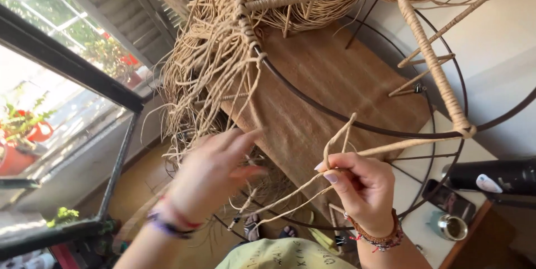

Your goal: Weaving natural fiber strands around a metal furniture frame to create a decorative component.

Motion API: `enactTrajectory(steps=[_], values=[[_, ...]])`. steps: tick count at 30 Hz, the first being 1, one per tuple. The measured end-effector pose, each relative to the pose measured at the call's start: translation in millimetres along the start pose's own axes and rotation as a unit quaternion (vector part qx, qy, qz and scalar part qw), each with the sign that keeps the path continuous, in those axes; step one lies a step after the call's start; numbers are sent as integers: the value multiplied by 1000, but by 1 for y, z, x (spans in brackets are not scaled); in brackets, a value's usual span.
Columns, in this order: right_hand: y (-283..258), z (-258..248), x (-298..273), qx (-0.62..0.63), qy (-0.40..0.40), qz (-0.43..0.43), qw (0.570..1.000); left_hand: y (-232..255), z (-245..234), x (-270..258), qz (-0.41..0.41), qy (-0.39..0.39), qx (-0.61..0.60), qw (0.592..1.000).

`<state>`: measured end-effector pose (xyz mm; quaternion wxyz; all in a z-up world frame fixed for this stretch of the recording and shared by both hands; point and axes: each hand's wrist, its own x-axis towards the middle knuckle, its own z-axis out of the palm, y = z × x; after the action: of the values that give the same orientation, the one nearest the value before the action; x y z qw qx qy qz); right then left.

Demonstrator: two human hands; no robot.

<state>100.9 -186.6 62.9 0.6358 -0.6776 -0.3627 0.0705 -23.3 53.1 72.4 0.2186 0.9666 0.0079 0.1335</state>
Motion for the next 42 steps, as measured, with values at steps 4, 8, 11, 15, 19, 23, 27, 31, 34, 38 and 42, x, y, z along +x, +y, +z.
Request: enactTrajectory(steps=[4,8,11,15,19,23,27,31,34,38,42], values=[[15,9,-12,-64,89,-5,994,25,21,33,273,100,-185,939],[10,21,-17,-73,100,-19,992,32,49,33,268,195,-344,878],[9,33,-16,-5,73,-38,997,47,48,46,181,242,-488,819],[16,37,-17,12,109,-51,993,81,33,64,64,229,-755,611],[41,19,-23,-121,181,-101,971,87,16,69,-15,98,-930,353],[34,8,-10,-156,154,-132,967,79,2,77,-59,16,-969,238],[59,-10,-12,-114,148,-153,970,73,-7,89,-34,-3,-971,238],[60,-15,-6,-173,175,-126,961,66,-18,93,-20,20,-964,265],[67,-19,1,-132,158,-150,967,61,-21,96,-16,22,-965,260],[70,-20,-3,-119,177,-123,969,61,-23,96,-9,32,-964,263],[73,-18,-4,-60,148,-95,983,66,-23,100,27,61,-958,280]])
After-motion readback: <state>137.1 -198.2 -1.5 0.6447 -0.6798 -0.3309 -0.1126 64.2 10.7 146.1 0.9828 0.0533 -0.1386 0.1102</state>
